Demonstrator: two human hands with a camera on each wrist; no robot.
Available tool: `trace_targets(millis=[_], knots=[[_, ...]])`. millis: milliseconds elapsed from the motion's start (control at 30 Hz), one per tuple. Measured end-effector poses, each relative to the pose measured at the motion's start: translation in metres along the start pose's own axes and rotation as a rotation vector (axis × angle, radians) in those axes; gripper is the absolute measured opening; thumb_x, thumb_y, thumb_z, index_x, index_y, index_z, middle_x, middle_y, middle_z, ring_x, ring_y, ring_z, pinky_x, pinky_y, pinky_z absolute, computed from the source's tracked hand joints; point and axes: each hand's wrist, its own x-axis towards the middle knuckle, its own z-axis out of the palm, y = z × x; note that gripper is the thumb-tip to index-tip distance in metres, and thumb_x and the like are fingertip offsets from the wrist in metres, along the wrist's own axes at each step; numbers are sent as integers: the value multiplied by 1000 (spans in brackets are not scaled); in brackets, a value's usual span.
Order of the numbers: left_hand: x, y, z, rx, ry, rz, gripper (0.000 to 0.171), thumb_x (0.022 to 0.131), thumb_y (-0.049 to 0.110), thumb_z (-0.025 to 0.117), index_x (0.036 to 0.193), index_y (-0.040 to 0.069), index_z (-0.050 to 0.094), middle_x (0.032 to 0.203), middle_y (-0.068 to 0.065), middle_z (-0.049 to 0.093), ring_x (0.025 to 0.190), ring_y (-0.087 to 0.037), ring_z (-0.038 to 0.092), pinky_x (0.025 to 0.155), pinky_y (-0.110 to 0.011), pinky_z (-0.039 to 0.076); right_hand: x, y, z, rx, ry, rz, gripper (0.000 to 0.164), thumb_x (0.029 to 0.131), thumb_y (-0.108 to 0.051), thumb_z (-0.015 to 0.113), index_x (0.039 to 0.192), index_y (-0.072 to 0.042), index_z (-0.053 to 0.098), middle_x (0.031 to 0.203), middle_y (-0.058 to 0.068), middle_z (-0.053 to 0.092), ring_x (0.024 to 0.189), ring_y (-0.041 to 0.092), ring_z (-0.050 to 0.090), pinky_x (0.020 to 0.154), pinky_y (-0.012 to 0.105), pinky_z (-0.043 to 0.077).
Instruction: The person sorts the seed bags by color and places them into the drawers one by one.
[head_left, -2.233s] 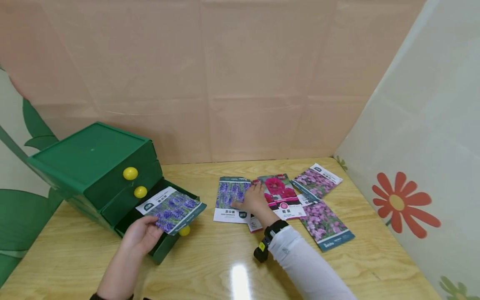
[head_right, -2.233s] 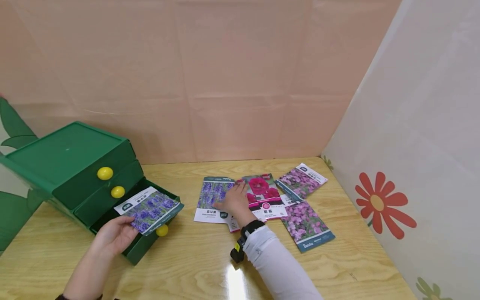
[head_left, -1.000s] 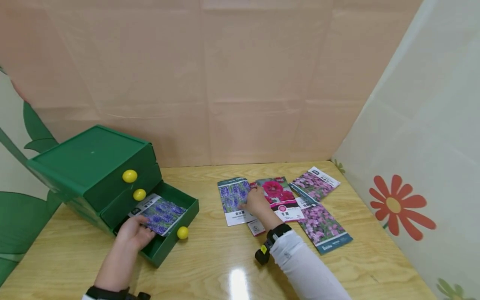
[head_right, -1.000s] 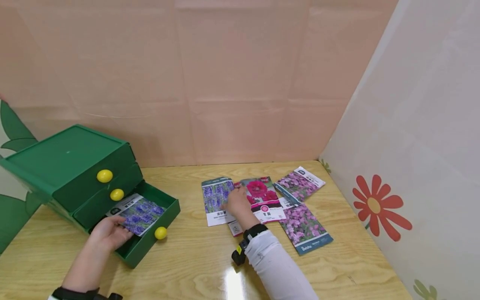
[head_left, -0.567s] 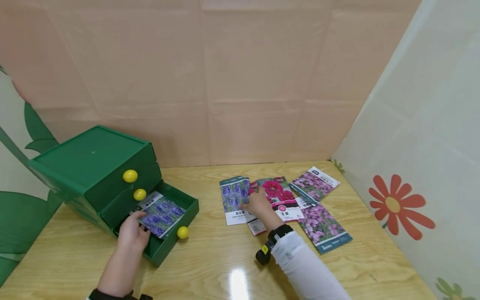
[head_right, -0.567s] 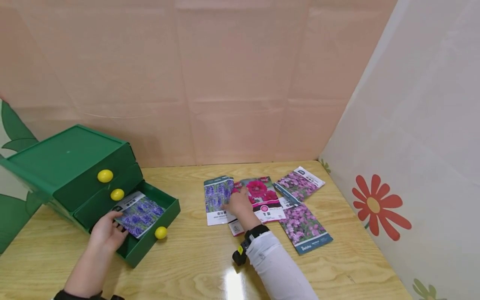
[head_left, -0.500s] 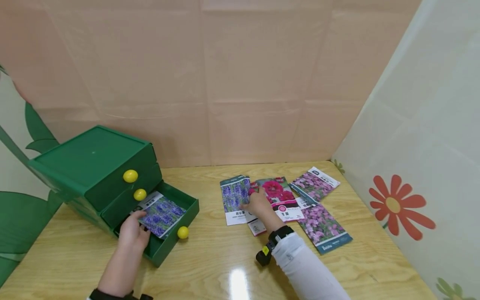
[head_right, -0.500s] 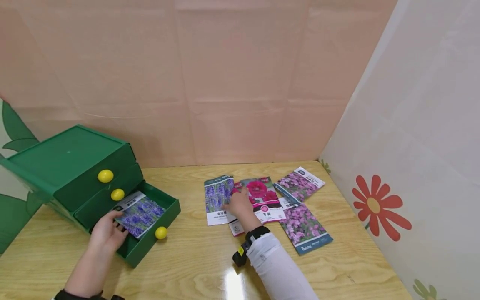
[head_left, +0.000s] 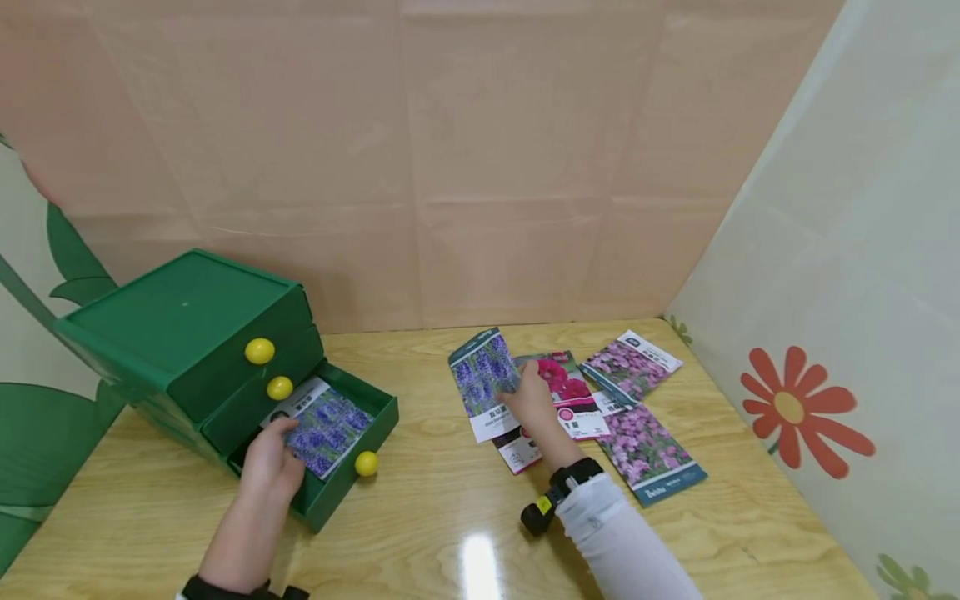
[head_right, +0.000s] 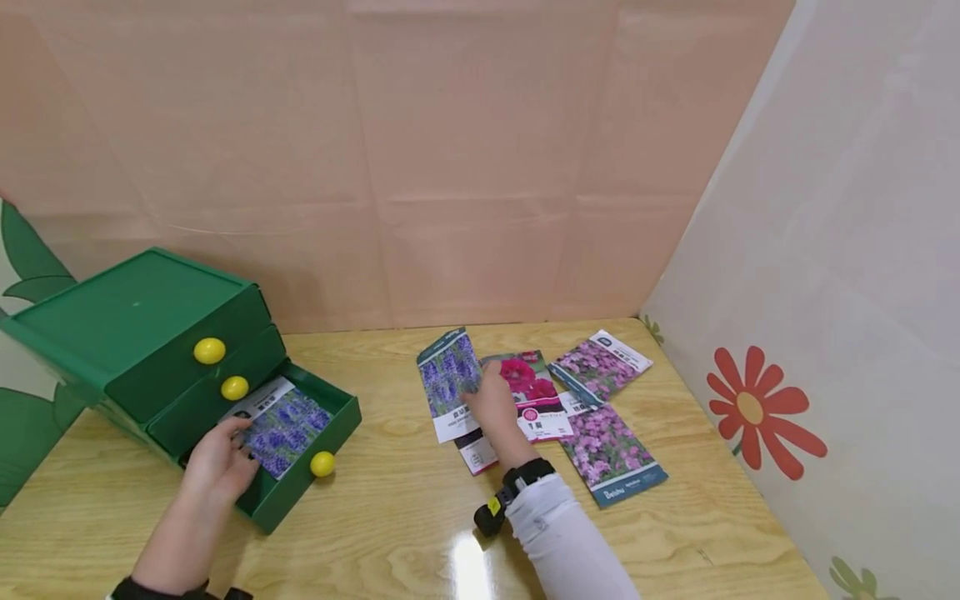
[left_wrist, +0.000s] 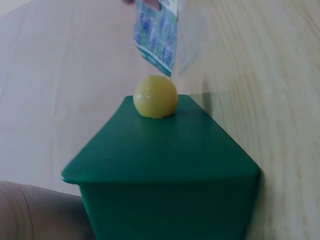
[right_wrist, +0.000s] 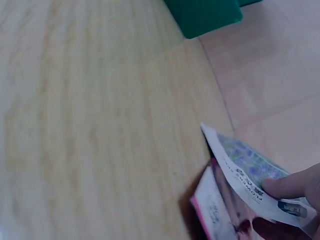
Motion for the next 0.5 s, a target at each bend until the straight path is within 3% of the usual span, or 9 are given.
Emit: trace_targets(millis=[100, 333, 500], knots=[[-4, 0, 4, 35, -41, -1, 69, 102, 9, 22, 150, 15, -27, 161, 3, -20, 146, -11, -14, 119, -24, -2, 1, 0, -6, 21, 22, -15, 58, 82, -11, 77, 126, 3, 40, 116, 35, 59, 111, 45, 58, 92, 53, 50], [-18, 0, 16, 79, -38, -31, 78, 105, 16, 28, 138, 18, -43, 147, 3, -45, 135, -17, -37, 116, -33, -18, 3, 4, -18, 74, 10, -50, 59, 89, -12, 67, 138, 7, 41, 134, 34, 50, 126, 47, 47, 105, 55, 40], [-29, -2, 27, 82, -60, 1, 75, 105, 17, 30, 146, 19, -33, 152, 3, -39, 139, -17, -33, 118, -35, -14, 1, 5, -28, 142, 22, -57, 55, 94, -13, 61, 140, 6, 40, 138, 32, 47, 129, 46, 44, 108, 55, 36]])
